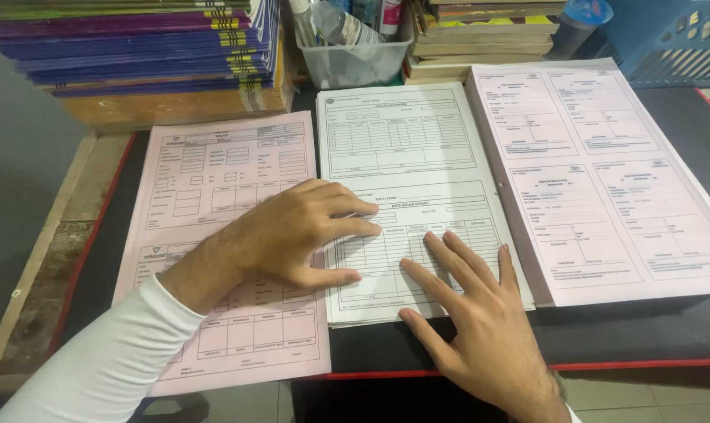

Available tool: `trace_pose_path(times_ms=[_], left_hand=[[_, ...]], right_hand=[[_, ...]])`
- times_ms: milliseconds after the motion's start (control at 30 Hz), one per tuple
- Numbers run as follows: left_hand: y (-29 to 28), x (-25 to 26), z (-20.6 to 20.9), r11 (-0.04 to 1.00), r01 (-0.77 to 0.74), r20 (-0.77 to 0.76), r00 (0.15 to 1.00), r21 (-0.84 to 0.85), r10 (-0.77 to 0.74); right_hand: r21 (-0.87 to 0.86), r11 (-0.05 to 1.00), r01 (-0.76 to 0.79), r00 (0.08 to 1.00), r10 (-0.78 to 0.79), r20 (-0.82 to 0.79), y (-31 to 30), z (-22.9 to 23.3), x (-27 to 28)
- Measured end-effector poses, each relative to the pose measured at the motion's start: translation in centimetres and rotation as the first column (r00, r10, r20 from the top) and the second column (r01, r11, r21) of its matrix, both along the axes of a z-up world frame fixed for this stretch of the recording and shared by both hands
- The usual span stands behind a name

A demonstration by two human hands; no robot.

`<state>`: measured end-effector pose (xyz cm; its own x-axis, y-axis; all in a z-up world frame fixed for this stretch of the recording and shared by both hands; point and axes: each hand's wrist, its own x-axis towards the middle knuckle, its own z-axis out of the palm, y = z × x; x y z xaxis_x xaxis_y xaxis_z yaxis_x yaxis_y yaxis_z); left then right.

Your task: Sorting and organizing stacks of printed forms on a desk

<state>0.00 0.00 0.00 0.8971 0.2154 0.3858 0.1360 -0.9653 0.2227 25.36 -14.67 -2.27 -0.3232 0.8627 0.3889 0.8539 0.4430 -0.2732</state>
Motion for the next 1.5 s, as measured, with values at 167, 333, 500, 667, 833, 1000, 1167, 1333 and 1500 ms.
trace_pose_path(times_ms=[167, 333, 500, 667, 833, 1000, 1167, 1333, 1500], left_hand=[[0.0, 0.1, -0.3, 1.0, -0.019, 0.009, 1.0, 0.012, 0.019], [0.2, 0.7, -0.6, 0.998, -0.051, 0.028, 0.998, -0.024, 0.052], [-0.2, 1.7, 1.2, 0.983, -0.159, -0.136, 0.98, -0.087, 0.146], [-0.4, 3.1, 1.0, 0.979, -0.201, -0.127, 0.973, -0.039, 0.195], [0.6, 2.6, -0.5, 0.985, -0.137, -0.069, 0.987, 0.108, 0.145], [0.4, 1.8, 0.6, 0.972, -0.096, -0.014, 0.995, 0.213, 0.101], [-0.2, 1.2, 1.8, 0.988, -0.151, -0.228, 0.962, 0.021, 0.152], [-0.1, 1.1, 1.7, 0.975, -0.208, -0.375, 0.912, -0.079, 0.165], [0.0, 0.8, 1.5, 0.968, -0.21, -0.322, 0.934, -0.135, 0.157]], right_hand=[[0.002, 1.0, -0.002, 0.999, 0.002, 0.032, 0.1, 0.0, 0.0], [0.001, 1.0, -0.009, 0.999, 0.009, 0.046, 0.1, 0.4, -0.1], [-0.01, 1.0, 0.009, 0.997, -0.008, 0.074, 0.2, 0.5, -0.1], [-0.025, 1.0, 0.007, 0.998, -0.006, 0.063, 0.1, 0.7, -0.1], [-0.02, 1.0, 0.006, 0.999, -0.005, 0.04, 0.0, 0.7, -0.2], [0.294, 0.954, -0.059, 0.968, 0.126, -0.217, -0.9, 1.9, -0.3], [0.394, 0.905, 0.16, 0.927, -0.001, -0.375, -2.3, 3.2, 3.9], [0.31, 0.92, 0.242, 0.958, -0.175, -0.228, -1.7, 3.6, 8.1], [0.08, 0.934, 0.349, 0.934, -0.338, -0.118, -1.9, 2.0, 10.2]])
